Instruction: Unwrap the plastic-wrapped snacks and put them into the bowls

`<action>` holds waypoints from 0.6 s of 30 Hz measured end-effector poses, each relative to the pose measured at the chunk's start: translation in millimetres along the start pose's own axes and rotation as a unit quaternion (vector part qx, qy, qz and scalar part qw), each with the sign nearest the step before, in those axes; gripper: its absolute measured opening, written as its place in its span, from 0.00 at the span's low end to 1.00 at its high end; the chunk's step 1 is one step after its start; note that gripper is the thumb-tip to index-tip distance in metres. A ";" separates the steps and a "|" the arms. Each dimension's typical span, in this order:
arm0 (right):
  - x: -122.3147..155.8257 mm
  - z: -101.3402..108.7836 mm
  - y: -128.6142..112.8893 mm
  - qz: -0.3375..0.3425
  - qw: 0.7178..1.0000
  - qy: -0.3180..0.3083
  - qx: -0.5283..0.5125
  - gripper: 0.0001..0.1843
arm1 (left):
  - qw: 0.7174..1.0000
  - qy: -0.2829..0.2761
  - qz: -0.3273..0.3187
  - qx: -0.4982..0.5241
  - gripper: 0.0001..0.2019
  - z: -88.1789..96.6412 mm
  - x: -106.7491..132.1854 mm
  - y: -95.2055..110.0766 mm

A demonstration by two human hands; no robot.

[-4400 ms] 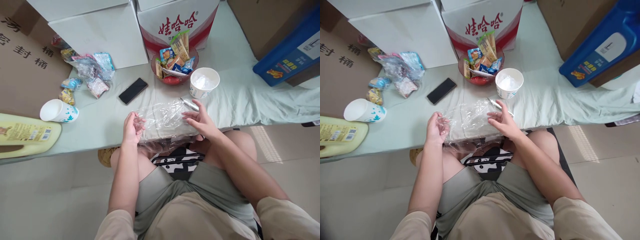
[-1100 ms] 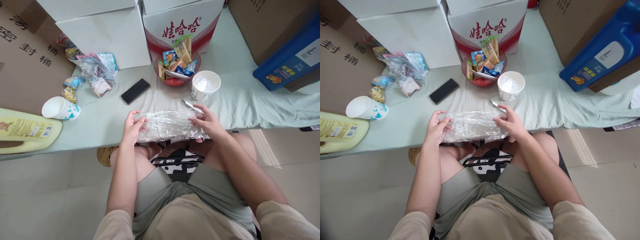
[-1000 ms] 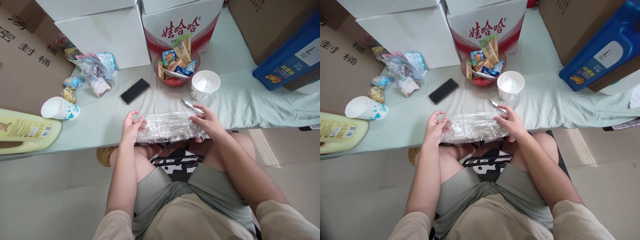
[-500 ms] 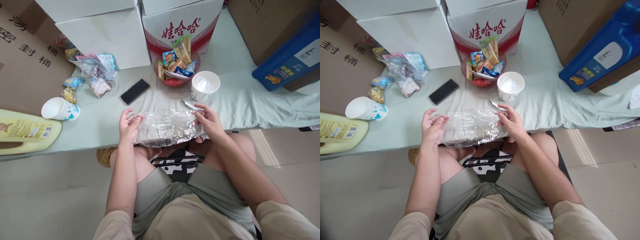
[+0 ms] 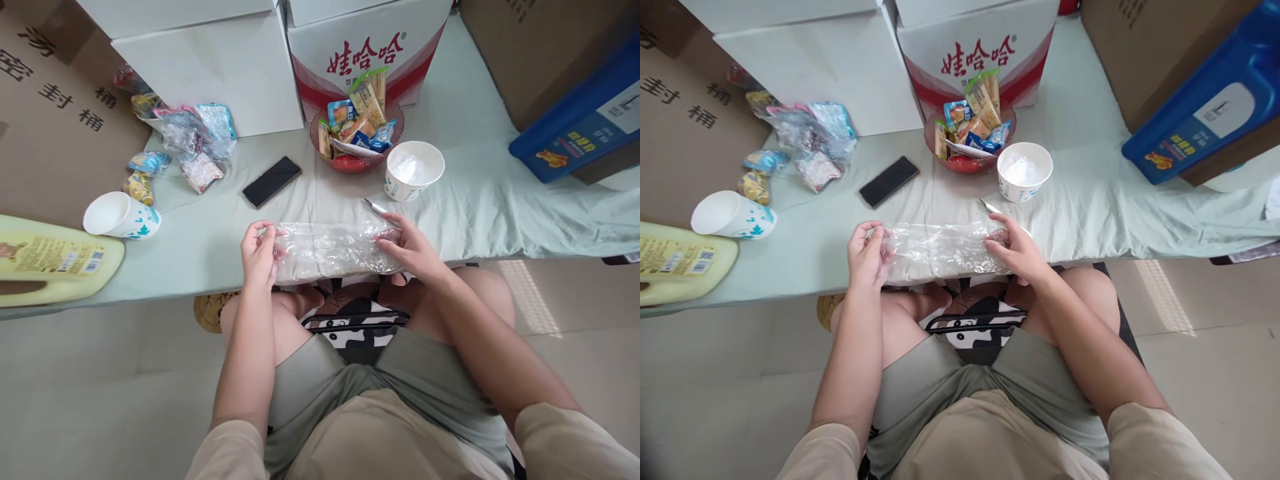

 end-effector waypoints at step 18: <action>-1.3 -2.3 -4.8 0.011 0.993 0.112 -0.019 0.17 | 0.987 -0.145 0.075 0.010 0.29 1.8 3.2 -2.1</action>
Point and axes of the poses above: each hand's wrist, its own x-axis away from the middle knuckle, its own z-axis out of the back of the hand, y = z × x, the point moved 1 cm from there along -x, towards the middle knuckle
